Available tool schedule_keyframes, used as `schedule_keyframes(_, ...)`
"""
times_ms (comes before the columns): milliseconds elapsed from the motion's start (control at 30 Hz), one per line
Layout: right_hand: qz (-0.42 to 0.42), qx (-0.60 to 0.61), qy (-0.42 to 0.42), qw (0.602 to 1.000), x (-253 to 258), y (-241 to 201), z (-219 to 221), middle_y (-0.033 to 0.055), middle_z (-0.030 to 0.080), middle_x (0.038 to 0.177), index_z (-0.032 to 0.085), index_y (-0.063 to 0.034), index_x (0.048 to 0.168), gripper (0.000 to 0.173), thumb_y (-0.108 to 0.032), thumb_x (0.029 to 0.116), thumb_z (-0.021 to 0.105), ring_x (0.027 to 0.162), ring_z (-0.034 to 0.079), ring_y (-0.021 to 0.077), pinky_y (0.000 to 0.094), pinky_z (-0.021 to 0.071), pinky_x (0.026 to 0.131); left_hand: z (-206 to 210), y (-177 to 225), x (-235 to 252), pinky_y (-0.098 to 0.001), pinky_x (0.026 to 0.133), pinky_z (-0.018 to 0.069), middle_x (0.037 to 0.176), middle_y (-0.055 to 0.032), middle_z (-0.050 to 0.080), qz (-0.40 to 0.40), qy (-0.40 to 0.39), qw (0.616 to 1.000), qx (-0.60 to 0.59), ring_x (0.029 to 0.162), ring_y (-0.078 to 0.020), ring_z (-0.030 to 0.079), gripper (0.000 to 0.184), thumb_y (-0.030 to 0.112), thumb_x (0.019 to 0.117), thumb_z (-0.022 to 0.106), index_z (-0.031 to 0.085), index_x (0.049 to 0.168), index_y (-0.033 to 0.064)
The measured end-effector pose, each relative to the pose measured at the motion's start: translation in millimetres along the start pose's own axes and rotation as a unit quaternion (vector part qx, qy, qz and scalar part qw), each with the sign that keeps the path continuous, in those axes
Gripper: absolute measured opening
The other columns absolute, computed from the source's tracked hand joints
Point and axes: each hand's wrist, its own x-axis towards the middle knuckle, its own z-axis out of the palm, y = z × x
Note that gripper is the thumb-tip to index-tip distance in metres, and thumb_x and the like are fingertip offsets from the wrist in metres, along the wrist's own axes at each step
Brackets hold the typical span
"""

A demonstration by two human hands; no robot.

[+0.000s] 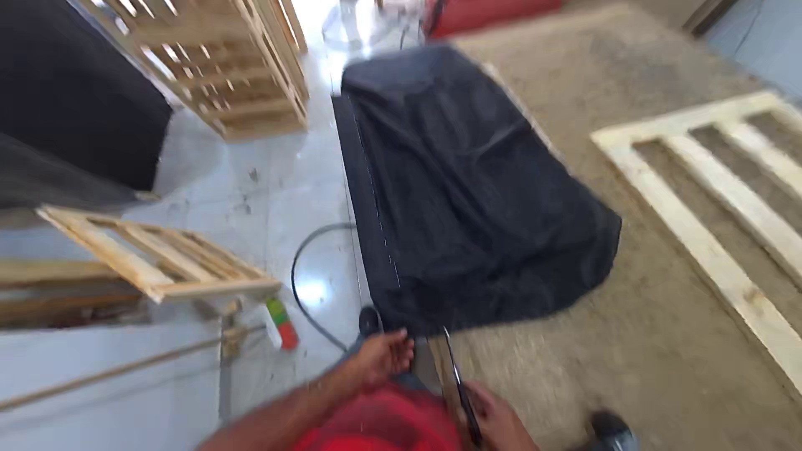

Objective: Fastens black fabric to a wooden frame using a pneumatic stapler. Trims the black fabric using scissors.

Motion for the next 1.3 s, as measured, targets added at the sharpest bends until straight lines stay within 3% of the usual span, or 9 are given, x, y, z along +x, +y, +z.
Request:
schedule_keyframes(67, 0.026, -0.078, -0.05, 0.995, 20, 6, 15, 0.0059, 0.072, 0.103, 0.055, -0.0154, 0.146, 0.059, -0.041, 0.0939, 0.069, 0.087, 0.069, 0.0193, 0.0447, 0.0585, 0.082, 2, -3, 3, -0.0309, 0.07, 0.06, 0.097, -0.0088, 0.072, -0.011, 0.025, 1.0, -0.003, 0.076, -0.0154, 0.07, 0.033, 0.03, 0.1086, 0.05, 0.06, 0.12, 0.0009)
schedule_keyframes(133, 0.037, -0.096, -0.103, 0.989, 27, 14, 23, 0.0064, 0.071, 0.11, 0.055, -0.0139, 0.143, 0.063, -0.052, 0.0944, 0.064, 0.097, 0.069, 0.0193, 0.0458, 0.0572, 0.089, 1, -7, 6, -0.0324, 0.073, 0.06, 0.1, -0.0087, 0.072, -0.01, 0.036, 0.999, -0.013, 0.079, -0.0159, 0.07, 0.033, 0.031, 0.1075, 0.053, 0.059, 0.123, 0.0021)
schedule_keyframes(200, 0.034, -0.083, -0.129, 0.988, 32, 19, 28, 0.0072, 0.07, 0.113, 0.056, -0.0124, 0.142, 0.063, -0.054, 0.0949, 0.062, 0.1, 0.068, 0.019, 0.0449, 0.0563, 0.092, 4, -6, 5, -0.0319, 0.07, 0.0599, 0.098, -0.0073, 0.071, -0.003, 0.042, 0.999, -0.022, 0.076, -0.015, 0.069, 0.031, 0.031, 0.1067, 0.054, 0.059, 0.121, 0.0043)
schedule_keyframes(267, 0.027, -0.07, -0.133, 0.988, 37, 20, 34, 0.0063, 0.07, 0.111, 0.057, -0.0126, 0.141, 0.063, -0.055, 0.0946, 0.061, 0.098, 0.068, 0.0179, 0.0435, 0.0565, 0.09, 5, -7, 3, -0.0305, 0.067, 0.0594, 0.095, -0.006, 0.071, -0.001, 0.046, 0.999, -0.025, 0.074, -0.0138, 0.069, 0.029, 0.032, 0.1063, 0.055, 0.058, 0.12, 0.0066)
schedule_keyframes(400, 0.004, -0.025, -0.11, 0.994, 52, 11, 42, 0.004, 0.068, 0.094, 0.059, -0.0106, 0.135, 0.064, -0.061, 0.0947, 0.056, 0.081, 0.064, 0.0158, 0.0391, 0.0558, 0.074, 4, -9, 3, -0.0309, 0.064, 0.0588, 0.091, -0.0056, 0.07, 0.009, 0.046, 0.998, -0.035, 0.071, -0.0143, 0.068, 0.025, 0.03, 0.105, 0.058, 0.058, 0.118, 0.0085)
schedule_keyframes(633, 0.019, -0.021, -0.053, 0.998, 73, -4, 47, 0.0025, 0.07, 0.09, 0.063, -0.0136, 0.133, 0.06, -0.058, 0.093, 0.063, 0.078, 0.067, 0.0154, 0.0394, 0.0573, 0.073, 8, -9, -2, -0.0319, 0.065, 0.0595, 0.09, -0.0059, 0.069, 0.022, 0.036, 0.999, -0.025, 0.071, -0.015, 0.068, 0.022, 0.026, 0.1046, 0.059, 0.058, 0.116, 0.0081)
schedule_keyframes(1000, 0.003, -0.024, -0.057, 0.998, 79, -7, 46, 0.0022, 0.07, 0.084, 0.065, -0.0129, 0.131, 0.05, -0.048, 0.0955, 0.066, 0.072, 0.066, 0.0149, 0.0379, 0.057, 0.069, 13, -5, -5, -0.0326, 0.07, 0.0615, 0.095, -0.0071, 0.073, 0.029, 0.038, 0.999, 0.006, 0.076, -0.0154, 0.071, 0.027, 0.03, 0.1063, 0.056, 0.06, 0.114, 0.0042)
schedule_keyframes(1300, -0.008, -0.016, -0.058, 0.998, 78, -4, 45, 0.0014, 0.065, 0.073, 0.067, -0.0133, 0.128, 0.043, -0.041, 0.095, 0.07, 0.062, 0.061, 0.0143, 0.0351, 0.0539, 0.06, 13, -3, -6, -0.0325, 0.069, 0.0614, 0.088, -0.0071, 0.071, 0.027, 0.034, 0.999, 0.022, 0.071, -0.0155, 0.07, 0.025, 0.028, 0.1059, 0.057, 0.063, 0.105, 0.0033)
